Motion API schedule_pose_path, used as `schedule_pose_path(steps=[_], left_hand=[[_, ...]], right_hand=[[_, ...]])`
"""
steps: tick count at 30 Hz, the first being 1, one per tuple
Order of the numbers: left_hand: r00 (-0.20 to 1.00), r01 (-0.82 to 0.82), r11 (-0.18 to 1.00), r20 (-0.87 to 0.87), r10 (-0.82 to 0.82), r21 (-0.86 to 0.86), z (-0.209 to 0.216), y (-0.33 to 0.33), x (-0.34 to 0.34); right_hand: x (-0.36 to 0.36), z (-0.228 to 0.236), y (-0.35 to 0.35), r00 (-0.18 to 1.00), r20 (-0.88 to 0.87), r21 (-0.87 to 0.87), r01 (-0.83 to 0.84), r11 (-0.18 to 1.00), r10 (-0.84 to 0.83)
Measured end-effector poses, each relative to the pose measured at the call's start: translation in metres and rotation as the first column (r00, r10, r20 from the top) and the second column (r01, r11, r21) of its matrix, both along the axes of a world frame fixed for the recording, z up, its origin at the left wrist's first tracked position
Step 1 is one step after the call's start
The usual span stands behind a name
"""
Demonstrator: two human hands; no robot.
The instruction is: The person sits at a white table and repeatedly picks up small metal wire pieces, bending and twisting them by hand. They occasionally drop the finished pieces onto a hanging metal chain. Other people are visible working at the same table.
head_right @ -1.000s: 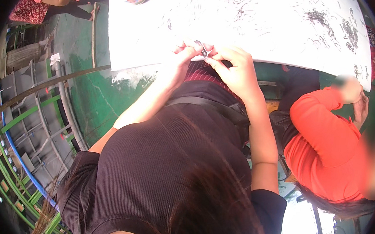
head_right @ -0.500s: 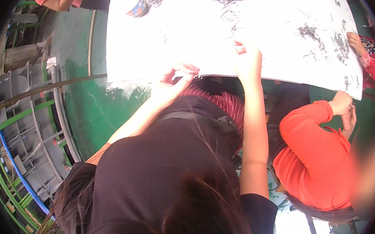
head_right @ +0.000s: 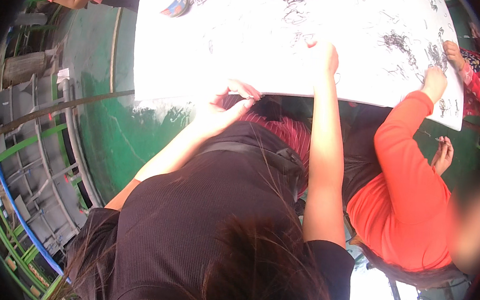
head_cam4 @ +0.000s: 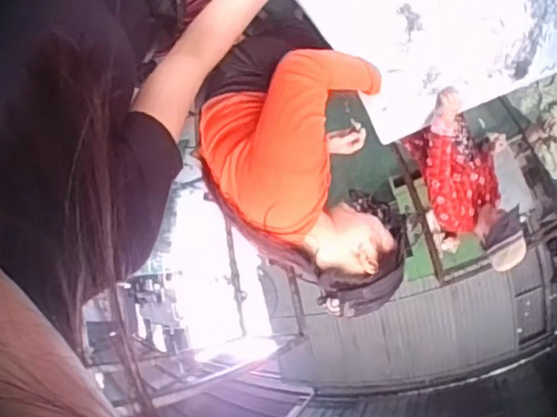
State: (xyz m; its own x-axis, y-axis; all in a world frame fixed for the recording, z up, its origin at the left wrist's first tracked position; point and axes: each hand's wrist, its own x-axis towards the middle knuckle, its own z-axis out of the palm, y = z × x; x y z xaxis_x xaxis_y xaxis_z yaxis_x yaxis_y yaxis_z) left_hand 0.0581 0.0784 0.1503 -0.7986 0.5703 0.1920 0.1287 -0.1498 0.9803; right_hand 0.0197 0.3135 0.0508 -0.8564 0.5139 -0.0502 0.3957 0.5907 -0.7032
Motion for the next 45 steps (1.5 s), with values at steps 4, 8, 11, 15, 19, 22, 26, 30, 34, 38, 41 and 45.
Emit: schedule_pose_path(steps=[4,8,11,15,19,22,26,30,34,38,41,45], left_hand=[[0.999,0.032,0.999,-0.023,-0.032,-0.018,0.002,0.0,0.002],[0.999,0.044,0.999,-0.015,-0.044,-0.005,0.002,0.004,0.003],[0.999,0.05,0.999,-0.017,-0.05,0.005,0.002,0.007,0.004],[0.996,0.083,0.996,0.011,-0.084,0.014,-0.01,0.011,0.011],[0.995,0.087,0.996,0.038,-0.087,0.003,-0.005,0.015,0.011],[0.996,0.074,0.997,-0.046,-0.075,-0.016,-0.006,0.016,0.01],[0.997,0.074,0.997,-0.024,-0.074,-0.026,-0.013,0.01,0.014],[1.0,0.01,0.999,-0.025,-0.011,-0.045,-0.012,0.012,0.011],[0.996,0.089,0.983,0.024,-0.087,-0.157,-0.012,0.007,0.006],[0.994,0.105,0.985,0.049,-0.099,-0.137,-0.013,0.008,0.005],[0.991,0.131,0.982,0.055,-0.124,-0.137,-0.01,0.011,0.002],[0.993,0.113,0.982,0.036,-0.109,-0.148,-0.017,0.013,0.0]], right_hand=[[0.015,0.026,0.007,0.999,-0.04,0.039,-0.012,0.999,0.014],[0.024,0.009,0.026,0.989,0.036,-0.003,-0.145,0.989,0.145],[0.037,0.008,0.029,0.997,-0.082,-0.35,-0.031,0.936,0.002],[0.042,0.01,0.032,0.98,-0.195,-0.382,-0.049,0.923,-0.028],[0.044,0.0,0.036,0.978,-0.179,-0.439,0.013,0.898,-0.102],[0.043,0.004,0.033,0.971,-0.179,-0.467,0.059,0.882,-0.16],[0.045,0.029,0.019,0.981,-0.118,-0.738,0.018,0.675,-0.155],[0.061,0.066,-0.014,0.978,-0.211,-0.91,-0.197,0.366,0.003],[0.082,0.102,-0.042,0.927,-0.344,-0.91,-0.369,0.19,0.152],[0.09,0.111,-0.052,0.931,-0.314,-0.935,-0.337,0.111,0.186],[0.092,0.101,-0.054,0.948,-0.274,-0.947,-0.296,0.126,0.164],[0.091,0.099,-0.058,0.972,-0.221,-0.97,-0.228,0.08,0.084]])
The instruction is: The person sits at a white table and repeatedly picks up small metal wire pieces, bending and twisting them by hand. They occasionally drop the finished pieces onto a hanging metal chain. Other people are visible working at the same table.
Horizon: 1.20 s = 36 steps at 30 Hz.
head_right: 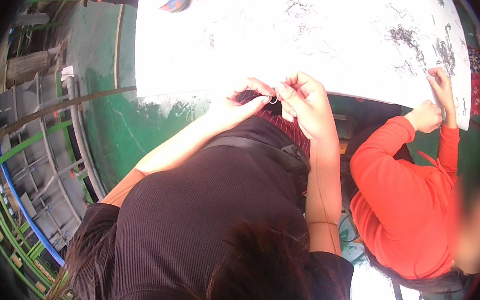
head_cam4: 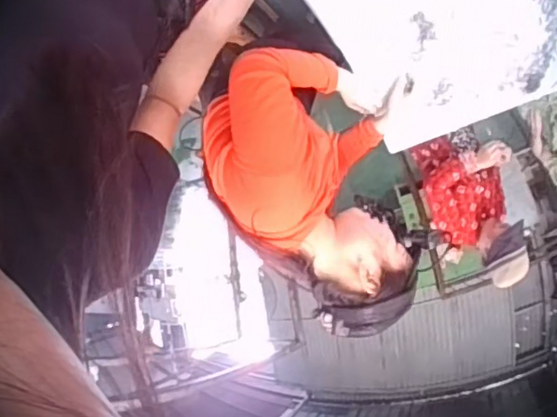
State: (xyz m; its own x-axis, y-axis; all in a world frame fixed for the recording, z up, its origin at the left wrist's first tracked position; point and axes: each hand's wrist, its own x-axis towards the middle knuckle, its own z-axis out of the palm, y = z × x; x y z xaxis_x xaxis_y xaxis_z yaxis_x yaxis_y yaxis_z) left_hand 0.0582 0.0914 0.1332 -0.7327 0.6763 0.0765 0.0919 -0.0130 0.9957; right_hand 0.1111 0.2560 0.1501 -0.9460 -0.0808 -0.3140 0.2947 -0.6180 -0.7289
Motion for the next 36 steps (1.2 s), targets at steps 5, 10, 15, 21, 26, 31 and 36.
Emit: schedule_pose_path(steps=[5,10,15,21,26,31,36], left_hand=[[0.982,-0.111,0.992,-0.145,0.118,0.051,-0.001,0.003,-0.003],[0.968,-0.054,0.994,-0.24,0.076,0.098,0.0,0.001,-0.01],[0.904,-0.041,0.995,-0.427,-0.001,-0.088,0.003,-0.011,-0.023],[0.841,-0.514,0.765,-0.405,0.359,-0.387,-0.069,-0.05,-0.065],[0.788,-0.578,0.646,-0.546,0.283,-0.499,-0.11,-0.082,-0.088],[0.824,-0.561,0.625,-0.442,0.355,-0.543,-0.087,-0.077,-0.084],[0.774,-0.609,0.611,-0.547,0.32,-0.505,-0.082,-0.071,-0.075]], right_hand=[[-0.001,0.0,-0.012,0.982,-0.093,0.06,0.173,0.983,-0.167],[-0.001,0.006,-0.017,0.825,-0.553,0.529,0.455,0.717,-0.116],[0.001,0.023,-0.019,0.796,-0.603,0.66,0.454,0.599,0.06],[0.0,0.031,-0.024,0.809,-0.576,0.701,0.417,0.579,0.114],[-0.001,0.03,-0.026,0.834,-0.525,0.764,0.375,0.525,0.169],[0.0,0.023,-0.029,0.863,-0.489,0.772,0.362,0.523,0.124],[0.001,0.021,-0.03,0.89,-0.439,0.8,0.324,0.505,0.126]])
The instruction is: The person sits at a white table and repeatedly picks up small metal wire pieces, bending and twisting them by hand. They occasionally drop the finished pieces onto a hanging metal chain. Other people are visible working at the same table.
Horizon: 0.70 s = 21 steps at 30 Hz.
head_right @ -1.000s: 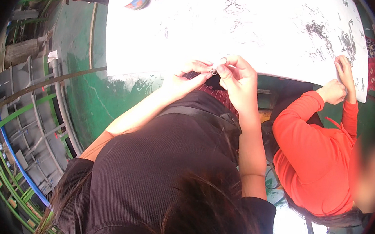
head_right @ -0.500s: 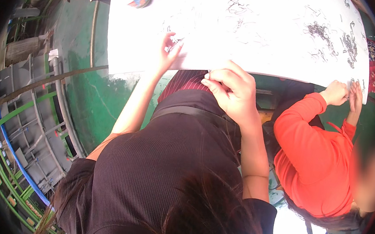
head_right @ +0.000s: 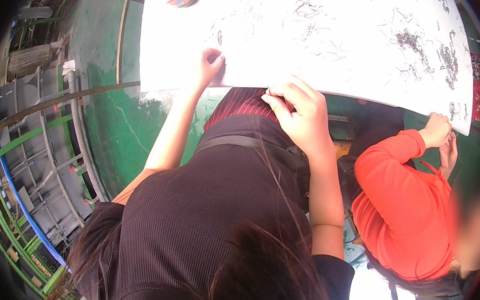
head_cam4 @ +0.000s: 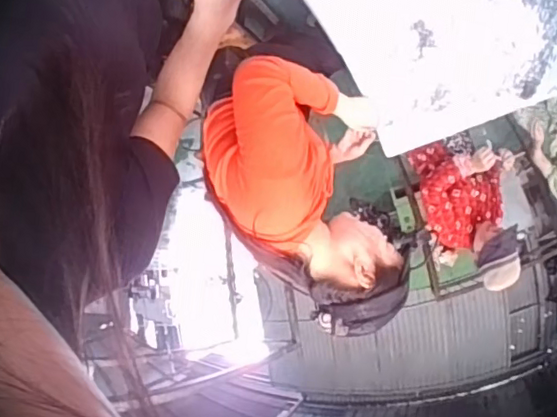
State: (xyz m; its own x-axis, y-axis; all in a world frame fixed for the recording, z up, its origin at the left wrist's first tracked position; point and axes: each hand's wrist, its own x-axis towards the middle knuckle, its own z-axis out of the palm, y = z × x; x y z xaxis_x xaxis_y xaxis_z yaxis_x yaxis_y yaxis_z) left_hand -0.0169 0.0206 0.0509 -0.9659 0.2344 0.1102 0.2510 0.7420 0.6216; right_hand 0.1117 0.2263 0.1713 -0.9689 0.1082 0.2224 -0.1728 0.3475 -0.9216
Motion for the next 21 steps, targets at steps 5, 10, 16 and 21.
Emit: schedule_pose_path(steps=[5,10,16,21], left_hand=[[0.995,0.096,0.991,0.002,-0.097,-0.09,-0.003,-0.005,0.001],[0.984,0.099,0.992,0.158,-0.086,-0.076,-0.008,0.0,-0.009],[0.885,0.053,0.925,0.412,-0.219,0.377,0.055,0.015,-0.012],[0.779,-0.014,0.638,0.408,-0.476,0.77,0.094,0.041,0.029]], right_hand=[[0.002,0.001,0.001,0.998,0.061,0.029,-0.002,1.0,0.0],[0.002,0.001,0.0,0.995,0.1,0.054,-0.01,0.998,0.005],[0.002,-0.006,0.003,0.999,0.042,0.057,0.028,0.998,-0.031],[0.003,-0.004,0.004,0.996,0.086,0.0,0.007,1.0,-0.007]])
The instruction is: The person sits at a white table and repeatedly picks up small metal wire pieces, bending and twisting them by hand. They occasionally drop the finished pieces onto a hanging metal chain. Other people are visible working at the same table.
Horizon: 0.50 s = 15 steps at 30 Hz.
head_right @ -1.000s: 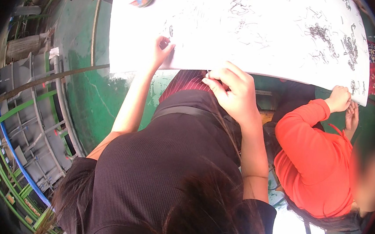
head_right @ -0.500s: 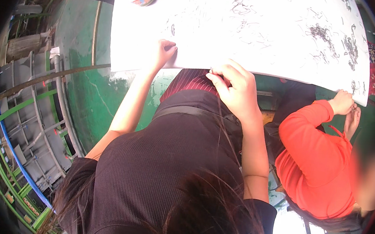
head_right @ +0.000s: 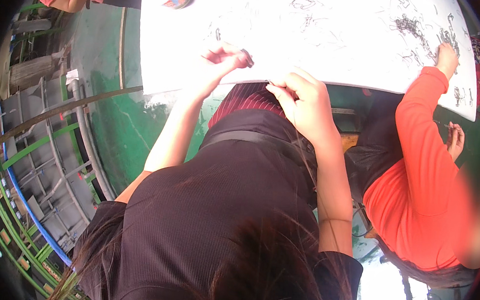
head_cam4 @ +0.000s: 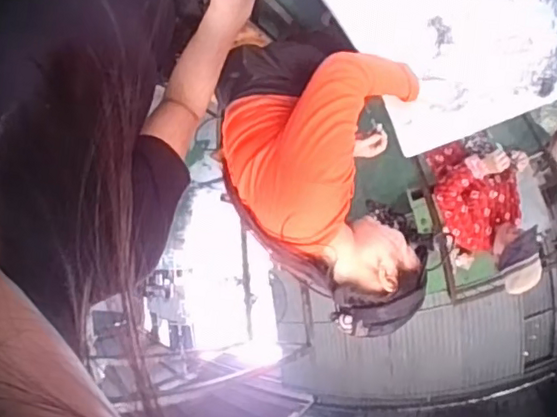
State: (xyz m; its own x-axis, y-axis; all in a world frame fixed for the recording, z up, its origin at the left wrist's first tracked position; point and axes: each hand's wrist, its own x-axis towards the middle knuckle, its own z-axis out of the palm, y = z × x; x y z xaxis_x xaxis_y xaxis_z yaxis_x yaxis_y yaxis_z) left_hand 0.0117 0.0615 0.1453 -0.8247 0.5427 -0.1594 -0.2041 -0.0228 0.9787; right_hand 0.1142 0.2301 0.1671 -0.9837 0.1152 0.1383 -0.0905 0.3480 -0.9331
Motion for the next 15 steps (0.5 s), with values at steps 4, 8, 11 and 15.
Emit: schedule_pose_path(steps=[4,8,11,15], left_hand=[[0.991,0.106,0.994,0.082,-0.103,-0.031,0.02,0.017,0.017],[0.986,0.167,0.974,0.046,-0.162,-0.151,0.03,0.027,0.019],[0.981,0.146,0.962,-0.092,-0.171,-0.233,0.032,0.028,0.021],[0.856,0.058,0.957,-0.478,-0.194,-0.285,0.019,0.029,0.025]], right_hand=[[-0.001,-0.003,0.001,0.998,-0.024,0.065,0.051,0.997,-0.05],[0.0,-0.006,0.003,0.993,-0.049,0.085,0.114,0.99,-0.11],[0.001,-0.008,0.002,0.993,0.001,0.103,0.114,0.988,-0.115],[0.0,-0.005,0.003,0.993,0.105,0.141,0.037,0.989,-0.052]])
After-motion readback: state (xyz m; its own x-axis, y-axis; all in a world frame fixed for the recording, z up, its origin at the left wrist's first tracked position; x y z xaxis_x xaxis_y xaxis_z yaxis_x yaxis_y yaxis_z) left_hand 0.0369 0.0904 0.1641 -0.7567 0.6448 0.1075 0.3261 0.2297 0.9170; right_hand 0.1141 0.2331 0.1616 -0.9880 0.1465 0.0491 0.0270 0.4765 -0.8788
